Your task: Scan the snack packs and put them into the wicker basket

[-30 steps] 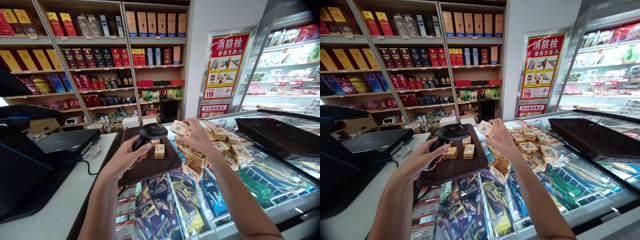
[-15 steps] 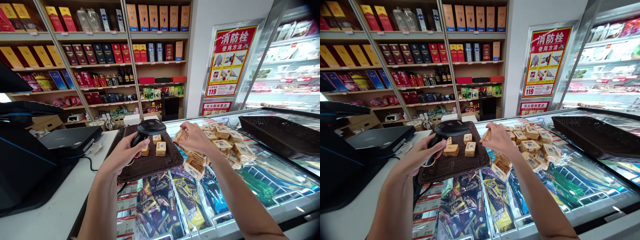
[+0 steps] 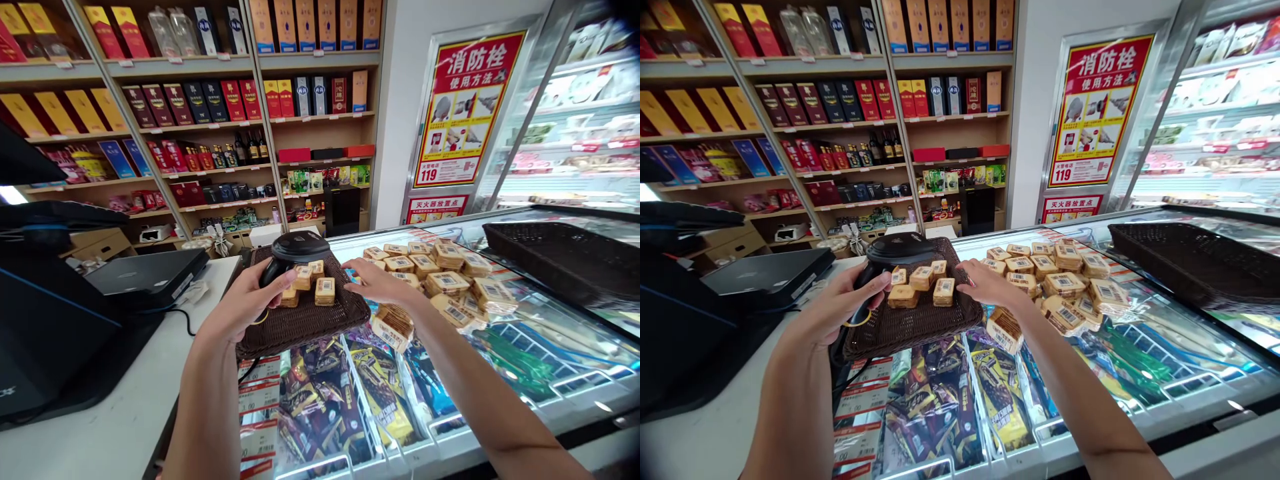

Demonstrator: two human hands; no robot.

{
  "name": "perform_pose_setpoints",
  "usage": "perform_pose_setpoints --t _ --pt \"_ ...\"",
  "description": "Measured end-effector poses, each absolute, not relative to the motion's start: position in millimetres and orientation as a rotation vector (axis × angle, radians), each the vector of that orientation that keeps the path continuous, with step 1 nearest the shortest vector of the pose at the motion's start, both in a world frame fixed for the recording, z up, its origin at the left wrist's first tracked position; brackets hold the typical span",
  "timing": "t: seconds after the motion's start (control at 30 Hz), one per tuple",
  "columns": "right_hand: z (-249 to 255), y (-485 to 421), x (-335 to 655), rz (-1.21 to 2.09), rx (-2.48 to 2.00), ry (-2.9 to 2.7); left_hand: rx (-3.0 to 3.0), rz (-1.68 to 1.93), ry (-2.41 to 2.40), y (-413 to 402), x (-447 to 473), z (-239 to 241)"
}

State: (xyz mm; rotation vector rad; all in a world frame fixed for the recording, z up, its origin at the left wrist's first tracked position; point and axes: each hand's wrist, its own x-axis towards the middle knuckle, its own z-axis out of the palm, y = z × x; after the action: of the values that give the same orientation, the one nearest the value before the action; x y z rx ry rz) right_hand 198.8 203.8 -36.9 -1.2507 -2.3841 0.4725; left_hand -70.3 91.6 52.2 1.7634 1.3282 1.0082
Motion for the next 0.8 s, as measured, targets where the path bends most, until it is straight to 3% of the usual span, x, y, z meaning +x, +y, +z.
perform_pose_setpoints --t 0.33,0.53,0.67,0.8 --pt "-11 181 232 0.254 -1.791 -2.669 1.768 0.983 1.347 96 -68 53" --pt "-53 139 238 -0.128 -1.471 -2.95 1.759 0.986 1.351 92 -70 54" --pt "-60 134 259 0.009 -1.309 -2.935 1.774 0.991 1.353 90 -69 55" --pt "-15 141 274 0.402 -1.319 -2.818 1.774 0.959 1.296 92 -66 54"
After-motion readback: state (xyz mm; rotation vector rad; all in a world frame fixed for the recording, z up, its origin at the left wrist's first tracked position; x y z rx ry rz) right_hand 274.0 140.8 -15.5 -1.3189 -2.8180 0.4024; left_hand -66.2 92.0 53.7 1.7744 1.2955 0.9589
